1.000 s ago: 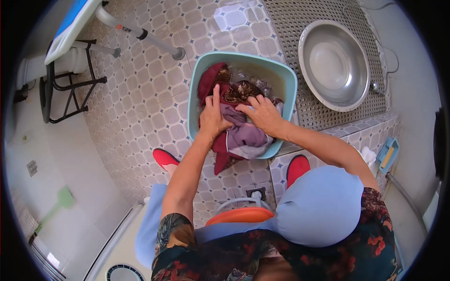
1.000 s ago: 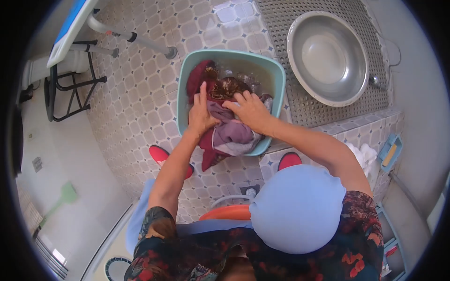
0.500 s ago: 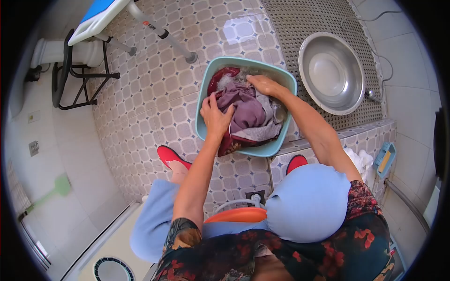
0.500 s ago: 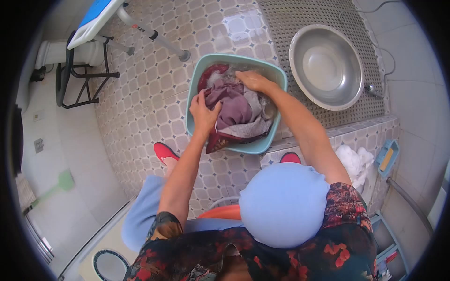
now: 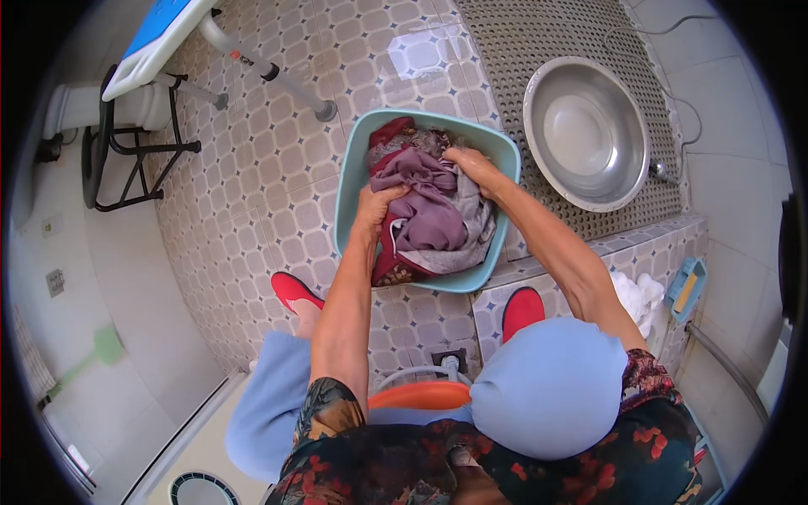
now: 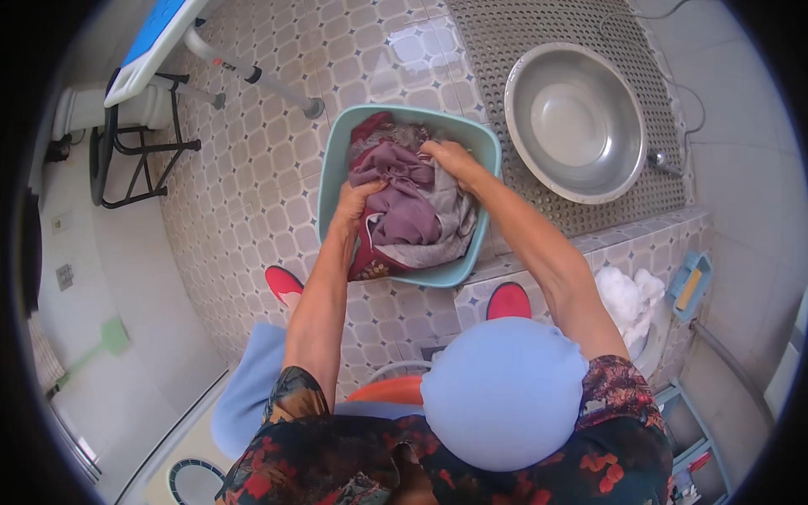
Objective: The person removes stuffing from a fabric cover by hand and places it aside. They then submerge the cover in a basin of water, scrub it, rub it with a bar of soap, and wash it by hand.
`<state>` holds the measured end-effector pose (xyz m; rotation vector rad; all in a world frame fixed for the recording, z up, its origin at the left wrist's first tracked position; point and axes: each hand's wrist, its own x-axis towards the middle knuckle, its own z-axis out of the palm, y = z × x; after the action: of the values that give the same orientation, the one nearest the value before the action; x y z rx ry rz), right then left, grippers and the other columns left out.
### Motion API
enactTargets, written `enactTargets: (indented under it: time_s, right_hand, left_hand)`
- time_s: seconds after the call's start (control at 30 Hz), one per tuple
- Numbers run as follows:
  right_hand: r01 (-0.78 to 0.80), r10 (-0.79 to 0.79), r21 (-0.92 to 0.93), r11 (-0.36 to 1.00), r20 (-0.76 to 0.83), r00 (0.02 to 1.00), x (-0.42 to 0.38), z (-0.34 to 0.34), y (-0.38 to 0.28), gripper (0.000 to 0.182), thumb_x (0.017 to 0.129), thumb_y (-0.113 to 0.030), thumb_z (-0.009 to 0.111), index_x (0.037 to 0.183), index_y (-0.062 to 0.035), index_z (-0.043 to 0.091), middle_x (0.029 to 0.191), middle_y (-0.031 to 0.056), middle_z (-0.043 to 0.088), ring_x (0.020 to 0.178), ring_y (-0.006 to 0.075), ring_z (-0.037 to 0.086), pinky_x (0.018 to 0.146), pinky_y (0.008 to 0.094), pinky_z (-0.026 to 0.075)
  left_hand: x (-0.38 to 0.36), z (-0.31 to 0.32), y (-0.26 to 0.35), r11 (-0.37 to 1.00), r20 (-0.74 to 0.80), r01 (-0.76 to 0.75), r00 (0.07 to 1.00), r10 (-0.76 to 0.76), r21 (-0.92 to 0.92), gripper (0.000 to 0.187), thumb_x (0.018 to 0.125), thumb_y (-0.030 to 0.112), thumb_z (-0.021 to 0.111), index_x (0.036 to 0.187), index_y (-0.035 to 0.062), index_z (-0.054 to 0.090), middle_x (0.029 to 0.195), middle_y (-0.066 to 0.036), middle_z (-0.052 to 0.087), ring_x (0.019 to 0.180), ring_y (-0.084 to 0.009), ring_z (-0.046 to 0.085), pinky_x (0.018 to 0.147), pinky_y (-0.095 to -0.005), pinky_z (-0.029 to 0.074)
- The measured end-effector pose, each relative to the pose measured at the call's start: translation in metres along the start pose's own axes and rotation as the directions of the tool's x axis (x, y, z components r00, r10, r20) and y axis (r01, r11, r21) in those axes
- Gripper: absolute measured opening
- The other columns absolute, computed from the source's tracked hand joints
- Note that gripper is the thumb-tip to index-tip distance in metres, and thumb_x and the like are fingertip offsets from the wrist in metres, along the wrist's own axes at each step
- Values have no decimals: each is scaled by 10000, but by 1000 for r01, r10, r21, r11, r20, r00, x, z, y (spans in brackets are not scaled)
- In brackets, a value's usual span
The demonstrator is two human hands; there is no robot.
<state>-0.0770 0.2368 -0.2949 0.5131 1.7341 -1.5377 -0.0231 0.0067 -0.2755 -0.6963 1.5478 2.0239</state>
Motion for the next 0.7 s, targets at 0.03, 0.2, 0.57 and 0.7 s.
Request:
enactTargets:
  time_s: [0.03,0.2,0.57,0.7]
  right_hand:
    - [-23,7,201,979,79,997,-5,-1,-1,528,802,-389,611,1117,34,621,1067,143,649,944,241,627,833,331,490]
    - [-39,-182,678,734,253,950,-47,-9,-34,479,899,-477,547,1155,-78,621,1057,70,664,952,162,631,875,334,497]
    - [632,-640,-164,758,5,769,-107,35,-1,596,721,-393,683,1175,-21,582,971,158,658,821,325,629,759,419,512]
    - [683,-854,-590,432,-24,519,-148,78,33,546,654,-335,707,1129,-93,590,1003,118,619,1024,353,551,896,470,431]
  left_hand:
    - [-9,5,2,996,-6,-80,997,80,27,425,679,25,769,1088,9,658,1008,-66,684,875,-169,646,822,-290,502]
    - [-63,29,47,649,227,-504,856,465,570,389,685,71,773,1045,2,645,984,-103,698,849,-161,652,793,-305,507]
    - [-130,22,29,462,436,-543,839,325,701,1483,459,509,909,1477,-30,-24,1497,-255,191,1384,-346,259,1145,-431,226]
    - [-123,13,-2,370,506,-643,762,404,671,1364,497,365,927,1491,27,57,1448,-211,329,1320,-353,361,1106,-446,289]
